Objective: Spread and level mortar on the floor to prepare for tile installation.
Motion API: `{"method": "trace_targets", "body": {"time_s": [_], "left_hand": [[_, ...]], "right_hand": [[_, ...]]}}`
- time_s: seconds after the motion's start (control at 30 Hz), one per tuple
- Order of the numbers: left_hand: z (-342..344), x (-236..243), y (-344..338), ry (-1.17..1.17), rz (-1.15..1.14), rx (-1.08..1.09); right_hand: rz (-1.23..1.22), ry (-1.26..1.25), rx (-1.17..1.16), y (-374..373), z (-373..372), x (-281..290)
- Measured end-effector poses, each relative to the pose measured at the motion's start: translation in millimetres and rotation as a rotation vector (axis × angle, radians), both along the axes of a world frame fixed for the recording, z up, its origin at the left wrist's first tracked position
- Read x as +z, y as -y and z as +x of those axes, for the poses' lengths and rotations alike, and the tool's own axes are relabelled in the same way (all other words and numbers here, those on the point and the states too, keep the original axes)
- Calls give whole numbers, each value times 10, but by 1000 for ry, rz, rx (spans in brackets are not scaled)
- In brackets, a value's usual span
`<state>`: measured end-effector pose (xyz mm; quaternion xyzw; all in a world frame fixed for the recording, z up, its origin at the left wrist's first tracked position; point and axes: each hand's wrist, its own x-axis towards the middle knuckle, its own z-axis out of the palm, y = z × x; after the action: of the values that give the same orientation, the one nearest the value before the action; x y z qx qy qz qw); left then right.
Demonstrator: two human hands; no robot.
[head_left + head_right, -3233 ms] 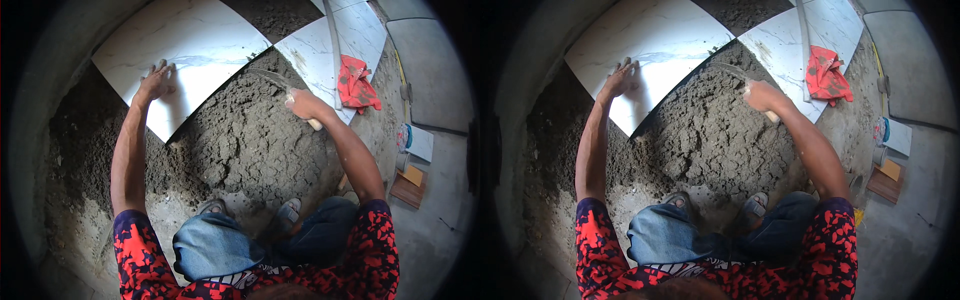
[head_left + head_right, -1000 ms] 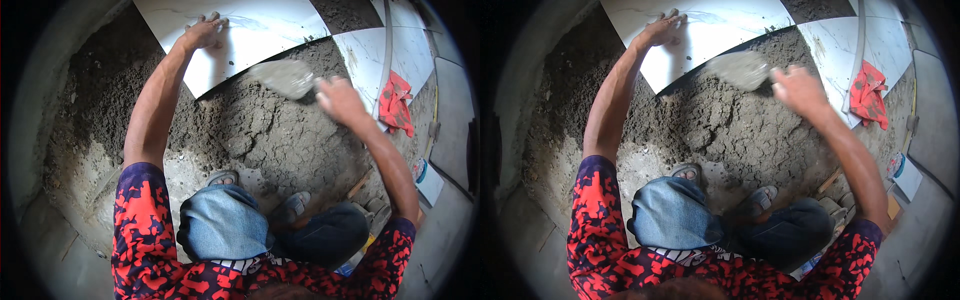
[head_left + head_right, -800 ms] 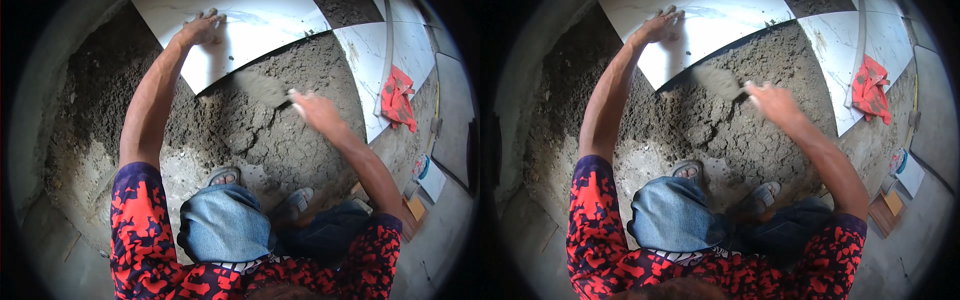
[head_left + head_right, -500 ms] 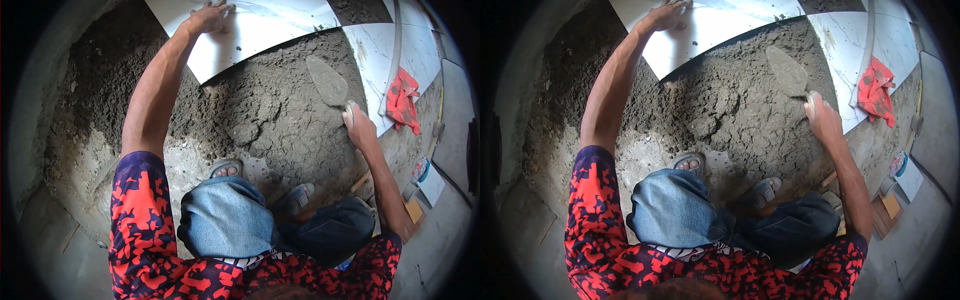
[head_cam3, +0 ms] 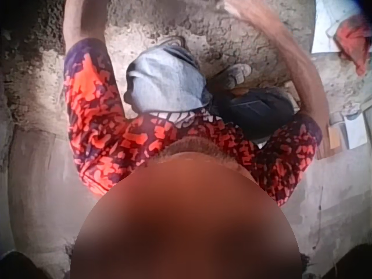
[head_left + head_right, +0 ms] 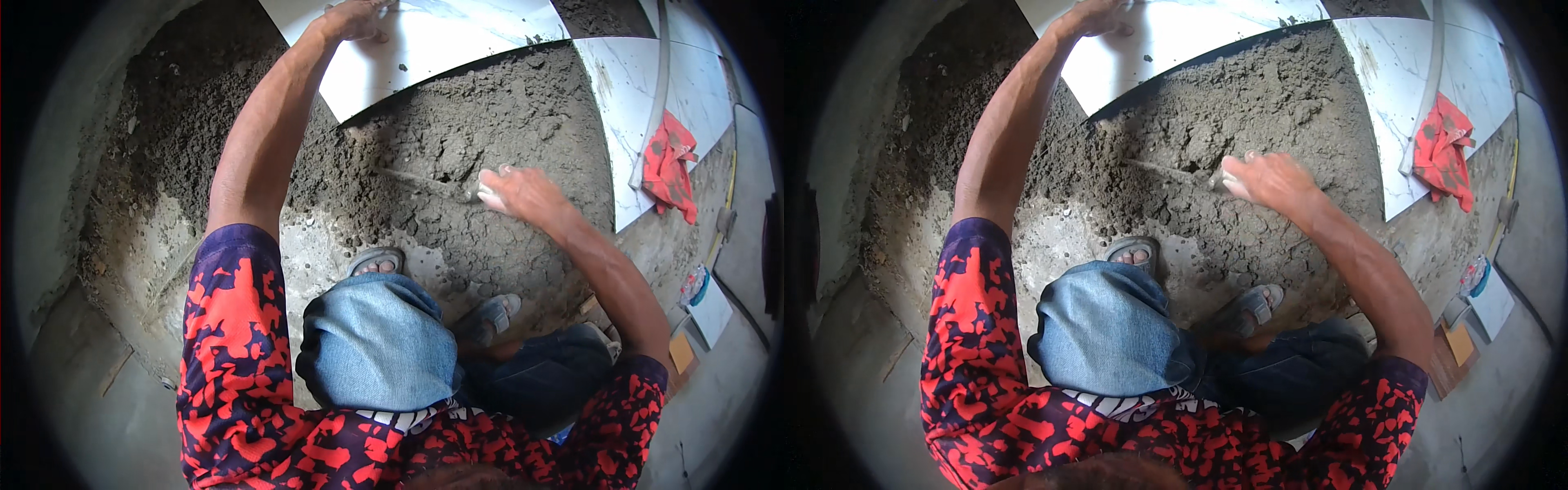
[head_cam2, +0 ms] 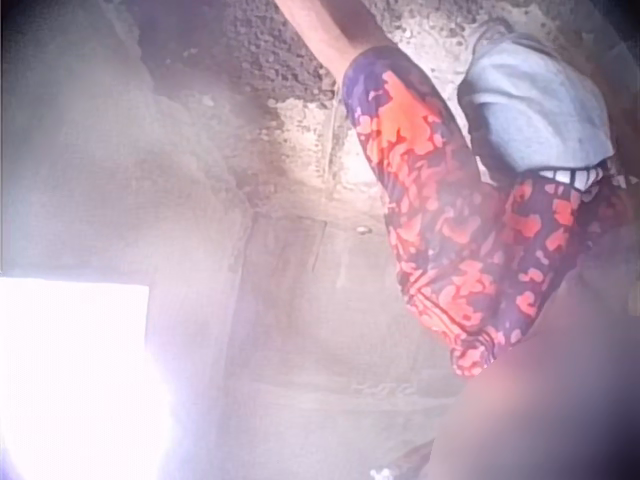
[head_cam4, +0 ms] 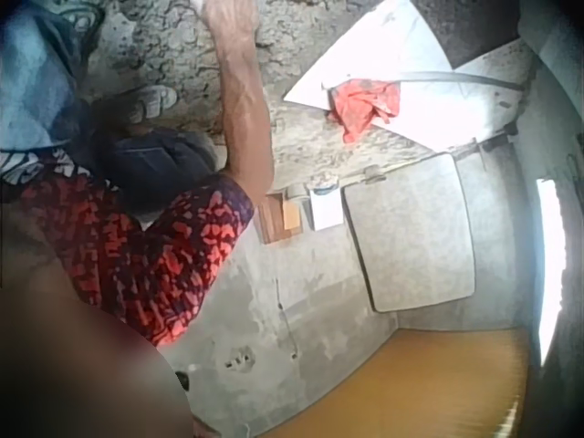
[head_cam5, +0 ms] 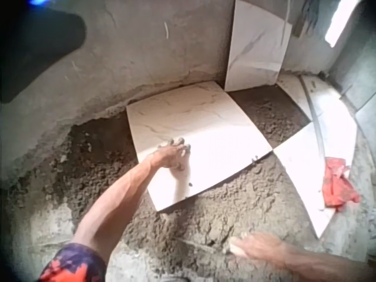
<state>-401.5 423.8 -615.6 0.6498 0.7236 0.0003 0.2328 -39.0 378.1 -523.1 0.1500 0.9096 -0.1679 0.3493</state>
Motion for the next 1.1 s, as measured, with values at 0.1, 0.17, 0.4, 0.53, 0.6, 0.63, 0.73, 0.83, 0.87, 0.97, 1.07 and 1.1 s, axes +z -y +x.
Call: {"method": "trace_targets", "body": {"time_s": [0.1,0.17,0.4,0.53,0.6,0.63,0.73,0.83,0.87,0.97,1.07,1.1], "left_hand": [[-190,-138,75,-25,26,-9],[-133,-189,46,-3,62,-37],[28,184,37,-14,-95,37],[43,103,43,12,-59,40],[72,153,74,15,-78,31],[61,181,96,4,-106,26],[33,334,59,-38,-64,35],[123,328,0,-14,-63,54],[114,275,-17,-11,-59,54],[55,142,23,-33,-46,20],[78,201,24,-44,-71,43],[76,210,19,-47,-84,35]], "right_hand": [[0,-85,-68,84,78,-76],[-3,-125,-108,54,258,-55],[138,-148,-148,-139,479,195],[197,-66,-166,-239,535,381],[140,-54,-230,-114,626,494],[72,-55,-292,-32,664,531],[40,-148,-629,212,765,777],[-118,-56,-916,292,630,603],[-182,-30,-966,442,529,462],[-366,-140,-979,856,82,97],[-465,-163,-964,1027,-129,14],[-455,-160,-905,1072,-184,-12]]}}
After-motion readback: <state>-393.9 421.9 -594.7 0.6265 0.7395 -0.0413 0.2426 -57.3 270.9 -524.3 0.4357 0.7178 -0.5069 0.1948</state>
